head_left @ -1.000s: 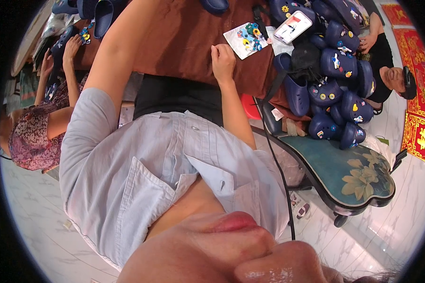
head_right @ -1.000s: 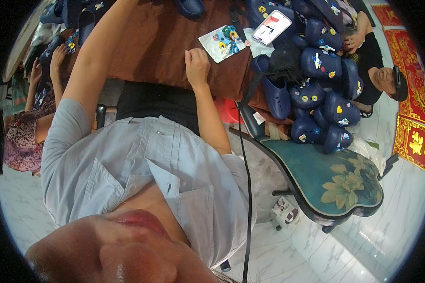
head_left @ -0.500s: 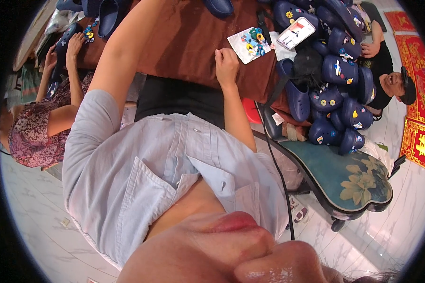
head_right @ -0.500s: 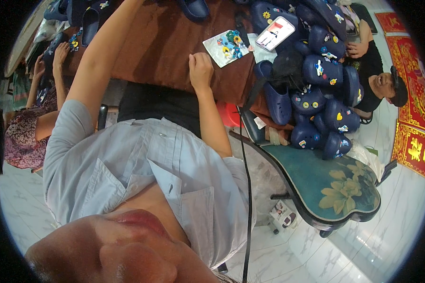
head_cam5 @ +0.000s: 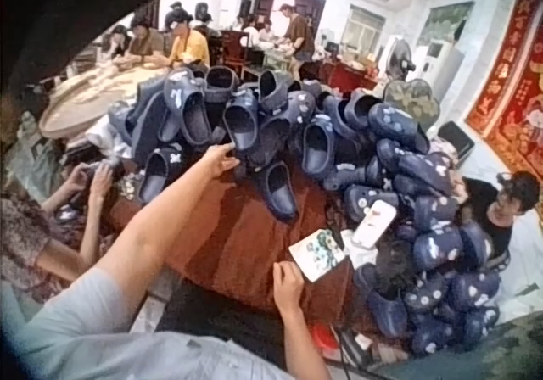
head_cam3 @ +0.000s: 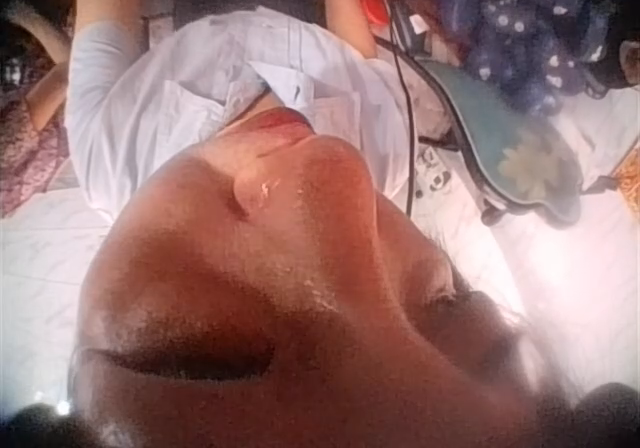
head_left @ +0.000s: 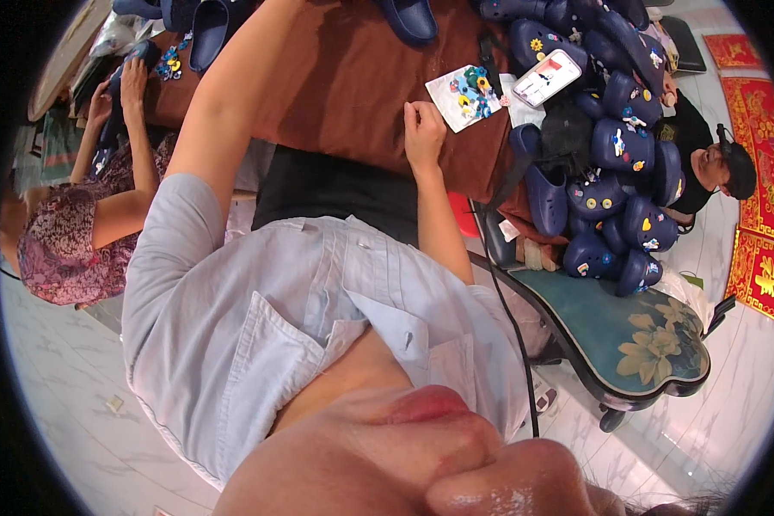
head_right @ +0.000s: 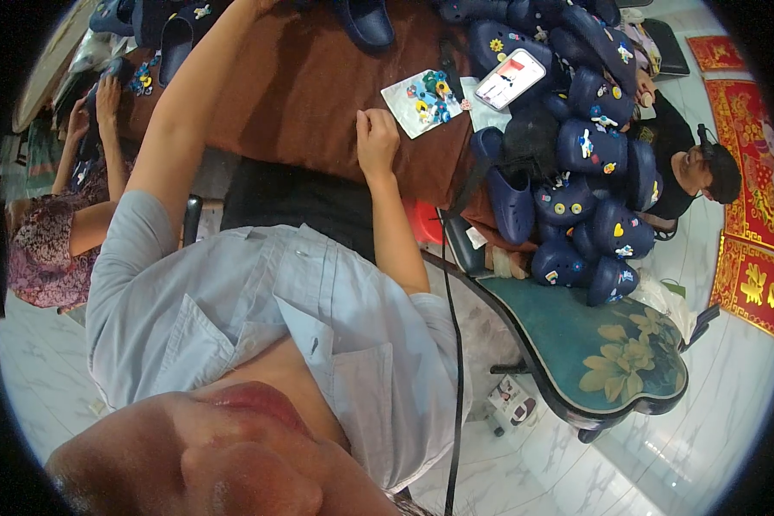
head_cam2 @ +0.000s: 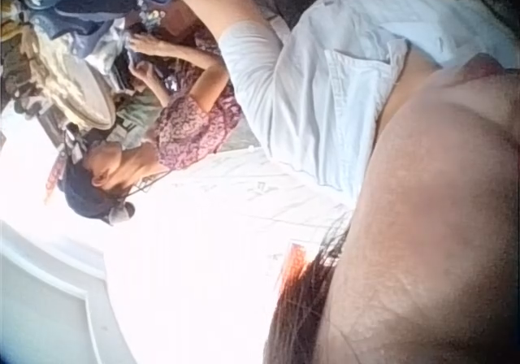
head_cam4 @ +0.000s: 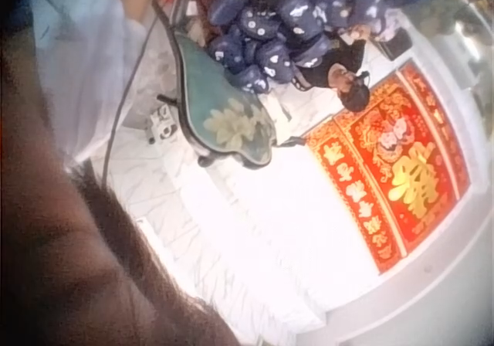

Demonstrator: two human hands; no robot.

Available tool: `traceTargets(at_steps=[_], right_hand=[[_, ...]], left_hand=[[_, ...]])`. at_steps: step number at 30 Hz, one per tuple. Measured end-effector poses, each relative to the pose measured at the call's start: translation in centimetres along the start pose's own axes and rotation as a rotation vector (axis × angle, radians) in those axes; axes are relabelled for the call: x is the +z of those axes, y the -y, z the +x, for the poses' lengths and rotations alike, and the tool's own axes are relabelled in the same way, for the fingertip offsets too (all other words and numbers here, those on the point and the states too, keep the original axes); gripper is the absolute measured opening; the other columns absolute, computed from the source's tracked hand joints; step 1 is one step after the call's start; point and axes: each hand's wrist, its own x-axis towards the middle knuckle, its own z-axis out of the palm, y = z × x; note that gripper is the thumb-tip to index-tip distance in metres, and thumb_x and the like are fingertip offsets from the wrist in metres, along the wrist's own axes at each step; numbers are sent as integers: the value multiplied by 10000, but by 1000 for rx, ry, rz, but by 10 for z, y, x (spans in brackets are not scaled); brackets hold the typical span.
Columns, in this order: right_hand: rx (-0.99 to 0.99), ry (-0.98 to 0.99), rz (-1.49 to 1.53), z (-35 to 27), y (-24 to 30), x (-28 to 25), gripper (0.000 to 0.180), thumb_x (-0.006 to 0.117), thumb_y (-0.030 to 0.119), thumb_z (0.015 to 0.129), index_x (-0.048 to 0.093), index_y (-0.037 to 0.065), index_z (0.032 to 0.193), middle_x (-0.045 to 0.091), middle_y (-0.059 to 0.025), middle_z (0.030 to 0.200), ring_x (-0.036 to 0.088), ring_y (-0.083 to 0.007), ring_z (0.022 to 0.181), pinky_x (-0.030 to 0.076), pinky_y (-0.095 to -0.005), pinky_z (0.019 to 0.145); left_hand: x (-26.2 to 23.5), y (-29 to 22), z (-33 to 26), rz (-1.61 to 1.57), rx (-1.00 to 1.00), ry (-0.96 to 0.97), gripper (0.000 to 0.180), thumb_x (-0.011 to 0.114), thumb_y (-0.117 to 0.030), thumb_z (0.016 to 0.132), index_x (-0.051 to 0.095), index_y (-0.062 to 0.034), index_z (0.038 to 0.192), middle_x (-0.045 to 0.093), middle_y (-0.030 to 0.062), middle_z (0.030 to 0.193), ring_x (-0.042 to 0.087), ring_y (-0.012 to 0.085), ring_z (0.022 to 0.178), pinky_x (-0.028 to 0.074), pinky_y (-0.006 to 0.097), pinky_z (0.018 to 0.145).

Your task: Applying decorative charms and pins to foam clog shoes.

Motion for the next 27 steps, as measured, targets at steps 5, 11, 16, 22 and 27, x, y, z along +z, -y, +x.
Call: traceTargets(at_steps=[5, 11, 16, 22, 27], right_hand=[[-28, 13, 86, 28, 22, 6, 135, 639, 96, 891, 606, -18, 826, 622, -173, 817, 600, -351, 776, 462, -419, 675], [-121, -33, -78, 107, 11, 17, 88, 649, 107, 858, 631, 22, 870, 632, -143, 883, 566, -341, 868, 439, -434, 791], [81, 59, -425, 167, -34, 51, 354, 672, 270, 848, 603, 72, 1132, 633, -166, 1075, 544, -396, 1025, 441, -469, 927], [437, 453, -374, 201, -44, 67, 508, 693, 287, 817, 548, 71, 1253, 612, -257, 1227, 578, -440, 1146, 462, -487, 977], [399, 541, -403, 166, 5, 65, 427, 616, 241, 836, 525, -11, 1169, 634, -322, 1102, 597, -493, 1069, 449, -551, 953]], left_hand=[[-13, -6, 2, 0, -22, 82, 515, 701, -212, 876, 478, 0, 1290, 557, 299, 1149, 655, 378, 915, 604, 430, 754], [-1, 2, 3, 96, 79, 119, 417, 656, -134, 899, 467, -6, 1247, 628, 176, 901, 683, 302, 743, 607, 417, 672], [-5, 5, -2, 140, 124, 116, 522, 639, -167, 918, 395, -7, 1351, 639, 182, 865, 689, 288, 739, 607, 403, 653], [-17, 25, -15, 203, 145, 145, 488, 640, -247, 932, 433, -43, 1325, 636, 141, 873, 674, 232, 737, 577, 359, 616], [-33, 33, -27, 407, 254, 77, 438, 639, -296, 939, 484, -61, 1274, 605, 80, 909, 591, 150, 723, 511, 298, 590]])
